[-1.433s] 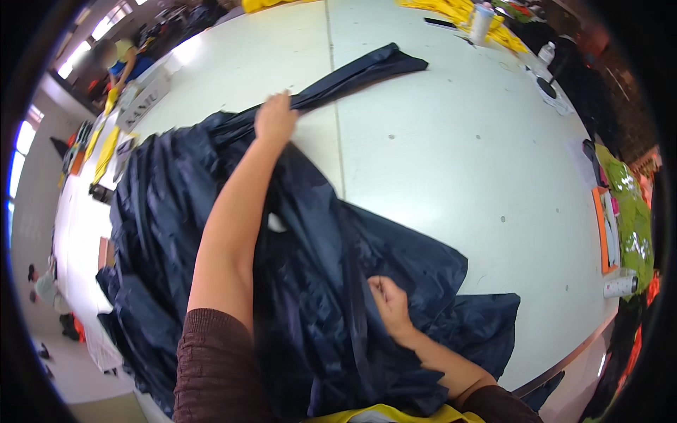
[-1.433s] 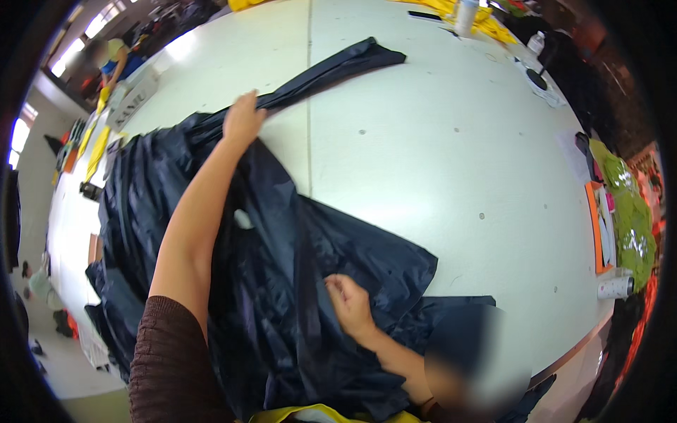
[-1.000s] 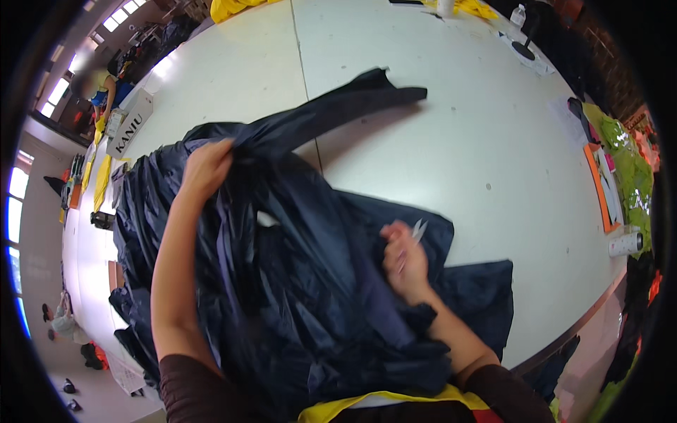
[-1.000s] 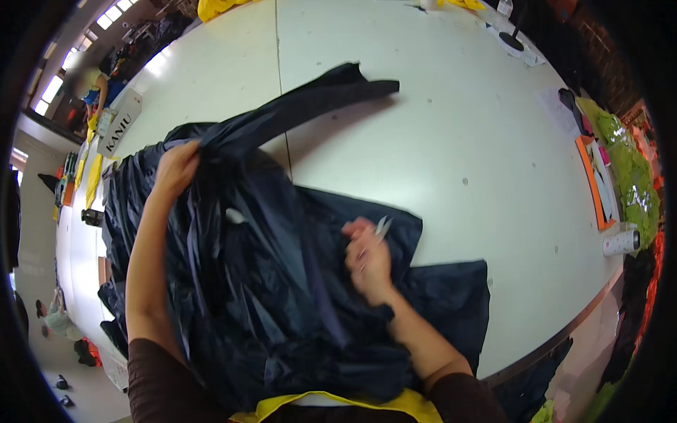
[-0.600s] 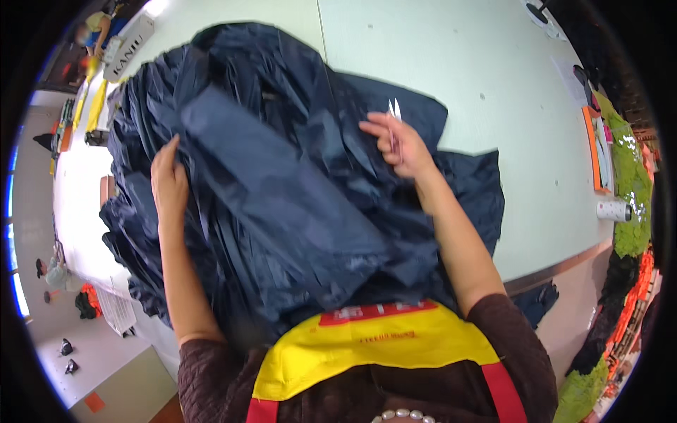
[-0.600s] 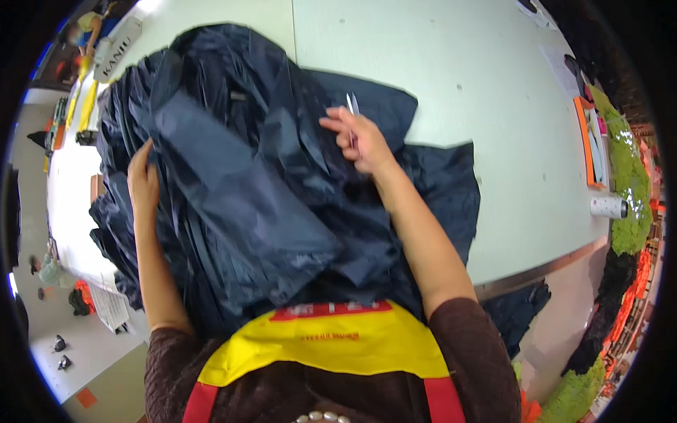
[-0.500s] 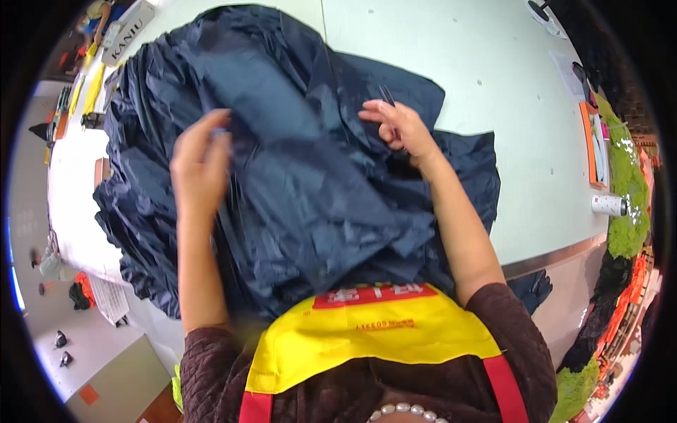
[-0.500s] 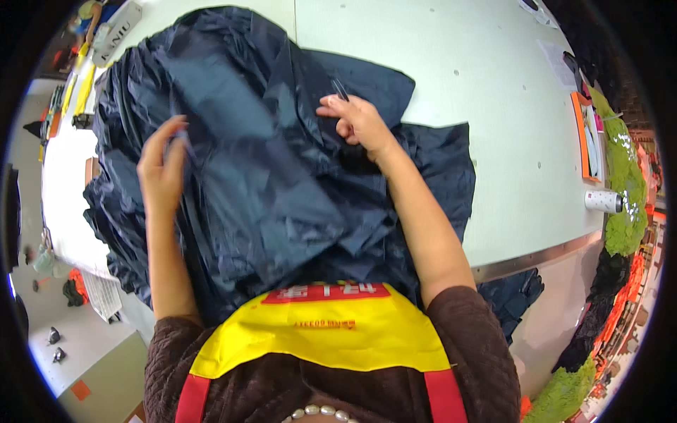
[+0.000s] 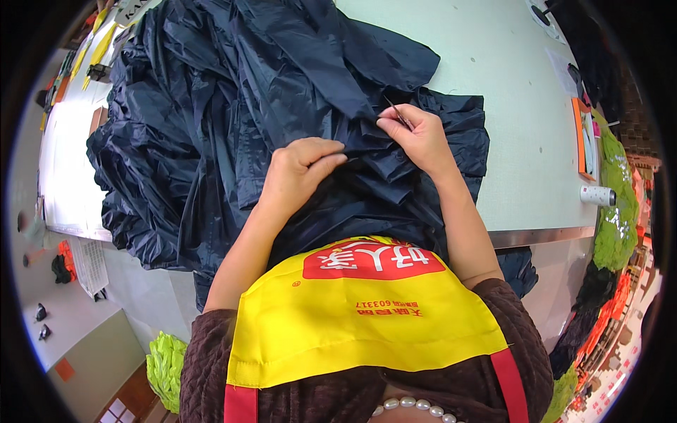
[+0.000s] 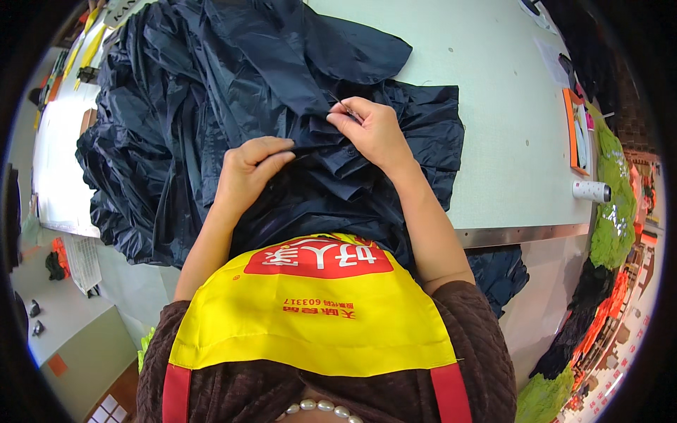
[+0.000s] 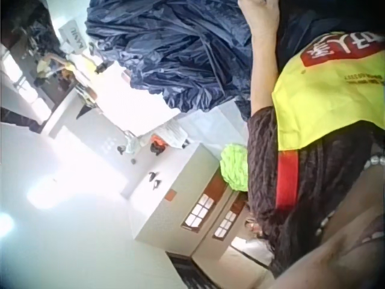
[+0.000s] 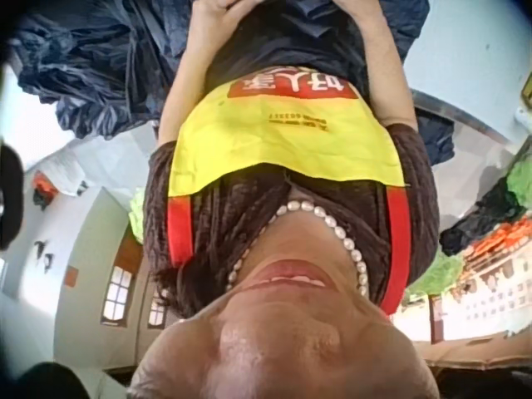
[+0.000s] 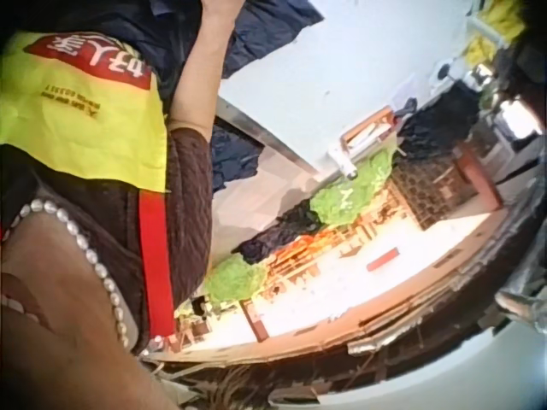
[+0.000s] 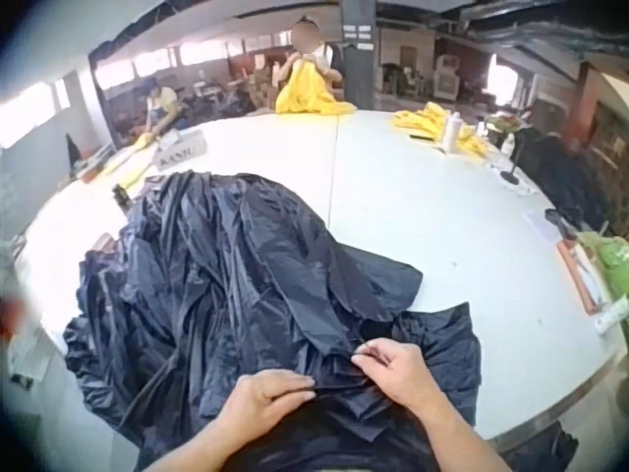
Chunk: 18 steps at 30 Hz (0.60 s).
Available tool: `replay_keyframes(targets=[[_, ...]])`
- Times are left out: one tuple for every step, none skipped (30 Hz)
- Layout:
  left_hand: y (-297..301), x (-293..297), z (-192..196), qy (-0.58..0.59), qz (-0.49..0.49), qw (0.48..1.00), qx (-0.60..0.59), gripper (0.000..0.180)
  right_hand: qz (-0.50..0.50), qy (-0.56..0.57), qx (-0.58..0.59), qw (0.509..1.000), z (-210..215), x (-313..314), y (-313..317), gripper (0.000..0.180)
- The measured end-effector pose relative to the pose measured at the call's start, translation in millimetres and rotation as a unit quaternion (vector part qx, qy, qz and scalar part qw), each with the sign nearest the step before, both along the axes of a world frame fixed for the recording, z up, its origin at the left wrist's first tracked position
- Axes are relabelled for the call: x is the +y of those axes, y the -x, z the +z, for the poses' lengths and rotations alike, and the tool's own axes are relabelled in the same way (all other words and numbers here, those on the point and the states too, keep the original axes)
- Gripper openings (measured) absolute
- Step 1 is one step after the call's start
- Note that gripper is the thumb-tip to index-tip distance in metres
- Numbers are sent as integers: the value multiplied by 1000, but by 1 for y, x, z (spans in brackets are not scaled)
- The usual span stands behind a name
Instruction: The person uses small scissors to trim excess threads and edges from a large pile of dark blue fabric pieces on a white table. They repeatedly pick up fabric sections, snip loose threads, and place the trimmed pieces back into the pile.
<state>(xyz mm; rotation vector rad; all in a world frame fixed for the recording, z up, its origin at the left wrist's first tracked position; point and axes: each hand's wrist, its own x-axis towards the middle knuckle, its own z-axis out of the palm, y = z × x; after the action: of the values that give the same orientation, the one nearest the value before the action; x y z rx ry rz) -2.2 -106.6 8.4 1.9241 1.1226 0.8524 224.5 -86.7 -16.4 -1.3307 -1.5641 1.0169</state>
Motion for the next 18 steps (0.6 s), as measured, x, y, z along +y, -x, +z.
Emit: replay_keyframes(targets=[[2, -4, 1, -31, 44, 998, -25, 15, -25, -23, -18, 999, 9, -5, 3, 17], [5, -9, 3, -61, 88, 993, -50, 14, -62, -52, 8, 997, 3, -3, 2, 17], [13, -14, 8, -129, 97, 985, -59, 15, -127, 1, 113, 986, 9, 0, 2, 15], [21, -21, 12, -163, 121, 973, -111, 16, -190, 51, 214, 957, 17, 1, 0, 16], [33, -27, 12, -156, 170, 955, -188, 17, -168, 67, 364, 914, 15, 5, -15, 16], [46, -33, 12, -146, 222, 928, -261, 18, -137, 87, 505, 847, 19, 8, -20, 18], [58, -35, 16, -193, 184, 942, -202, 19, -168, 78, 486, 854, 23, 5, -20, 21], [66, -37, 21, -239, 146, 950, -142, 20, -151, 90, 438, 882, 28, -2, -20, 20], [68, -43, 17, -226, 150, 955, -119, 20, -138, 103, 398, 901, 37, -12, -5, 18], [68, -47, 11, -210, 148, 959, -124, 20, -127, 114, 356, 919, 45, -24, 7, 17], [69, -50, 6, -204, 148, 959, -132, 20, -15, 119, 334, 935, 37, -34, 5, 20], [67, -51, 1, -200, 145, 958, -145, 20, 20, 105, 317, 942, 44, -42, 17, 35], [65, -52, -2, -187, 152, 958, -153, 20, 4, 32, 241, 970, 42, -43, 35, 46], [63, -53, -2, -186, 145, 960, -150, 20, -11, -41, 163, 986, 41, -45, 49, 58], [63, -51, -1, -188, 138, 961, -147, 20, 4, -41, 64, 997, 45, -45, 54, 66], [64, -52, -1, -190, 131, 962, -144, 20, 18, -41, -34, 998, 48, -44, 58, 73], [65, -53, -2, -175, 129, 964, -151, 19, 20, -53, -57, 997, 41, -45, 62, 71], [66, -54, -1, -165, 121, 969, -140, 18, 15, -83, -98, 992, 40, -44, 68, 61]])
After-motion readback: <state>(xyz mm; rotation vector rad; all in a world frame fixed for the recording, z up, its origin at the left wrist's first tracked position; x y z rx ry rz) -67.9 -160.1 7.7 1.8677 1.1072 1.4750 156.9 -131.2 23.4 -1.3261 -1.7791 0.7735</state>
